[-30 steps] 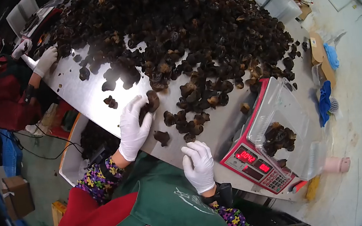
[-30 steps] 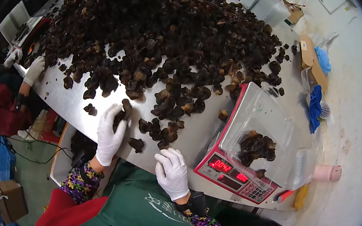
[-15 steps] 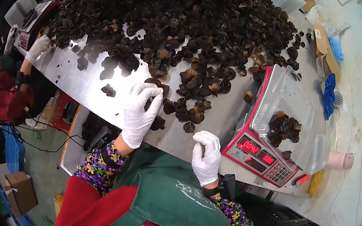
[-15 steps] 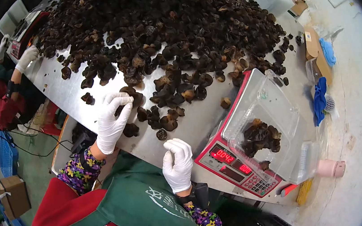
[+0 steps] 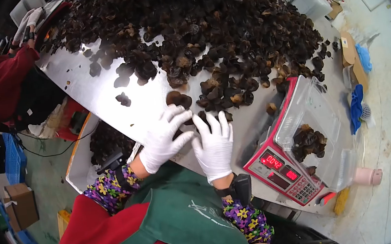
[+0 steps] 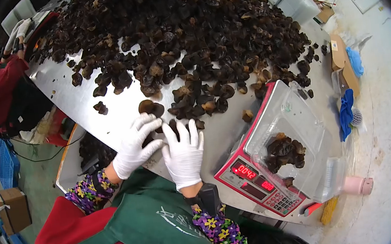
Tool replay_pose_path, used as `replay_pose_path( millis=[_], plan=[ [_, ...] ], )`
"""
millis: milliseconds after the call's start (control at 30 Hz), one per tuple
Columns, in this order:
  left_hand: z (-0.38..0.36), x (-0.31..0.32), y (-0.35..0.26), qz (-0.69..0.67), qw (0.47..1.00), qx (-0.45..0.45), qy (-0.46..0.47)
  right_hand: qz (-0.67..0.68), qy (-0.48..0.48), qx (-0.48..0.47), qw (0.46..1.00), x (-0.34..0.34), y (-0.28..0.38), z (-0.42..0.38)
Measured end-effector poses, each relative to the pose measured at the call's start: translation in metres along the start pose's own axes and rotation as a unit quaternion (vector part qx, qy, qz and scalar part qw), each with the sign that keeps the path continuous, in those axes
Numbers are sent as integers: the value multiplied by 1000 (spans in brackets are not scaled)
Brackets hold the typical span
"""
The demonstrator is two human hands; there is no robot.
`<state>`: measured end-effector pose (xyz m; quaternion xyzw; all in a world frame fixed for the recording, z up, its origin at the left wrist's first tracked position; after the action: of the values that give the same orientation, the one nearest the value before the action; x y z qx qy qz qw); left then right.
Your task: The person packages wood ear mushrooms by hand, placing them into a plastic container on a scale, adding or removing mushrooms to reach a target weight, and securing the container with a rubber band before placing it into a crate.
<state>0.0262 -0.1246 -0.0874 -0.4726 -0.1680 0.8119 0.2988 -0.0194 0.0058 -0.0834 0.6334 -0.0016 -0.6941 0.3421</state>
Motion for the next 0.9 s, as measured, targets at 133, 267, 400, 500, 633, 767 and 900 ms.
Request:
replay_pose_path(
  millis=[133,267,400,500,633,767,900],
  plan=[
    [-8,22,-29,6,996,69,59,110,-75,27,991,-17,-19,-28],
    [3,23,-31,23,997,64,39,119,-94,64,986,-27,-30,-50],
    [45,20,-20,103,993,59,-4,132,-120,86,980,-30,-37,-47],
    [74,26,-17,128,989,77,-20,124,-128,88,980,-32,-34,-37],
    [61,46,-22,63,985,156,29,64,-103,98,988,-30,-38,-37],
    [26,5,-24,99,987,91,-85,108,-87,81,987,-27,-39,-52],
    [2,-21,-8,133,987,-22,-83,127,-80,74,986,-27,-40,-55]
  ],
)
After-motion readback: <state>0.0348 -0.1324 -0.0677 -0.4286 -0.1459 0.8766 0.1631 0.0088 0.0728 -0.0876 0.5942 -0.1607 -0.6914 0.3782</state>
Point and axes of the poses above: each hand's wrist, its own z-axis towards the middle knuckle, its own x-axis out of the palm, y = z × x, the point moved 8 cm from there along z, towards the middle knuckle, and after that the axes turned 14 degrees about x, right-handed, at the moved point
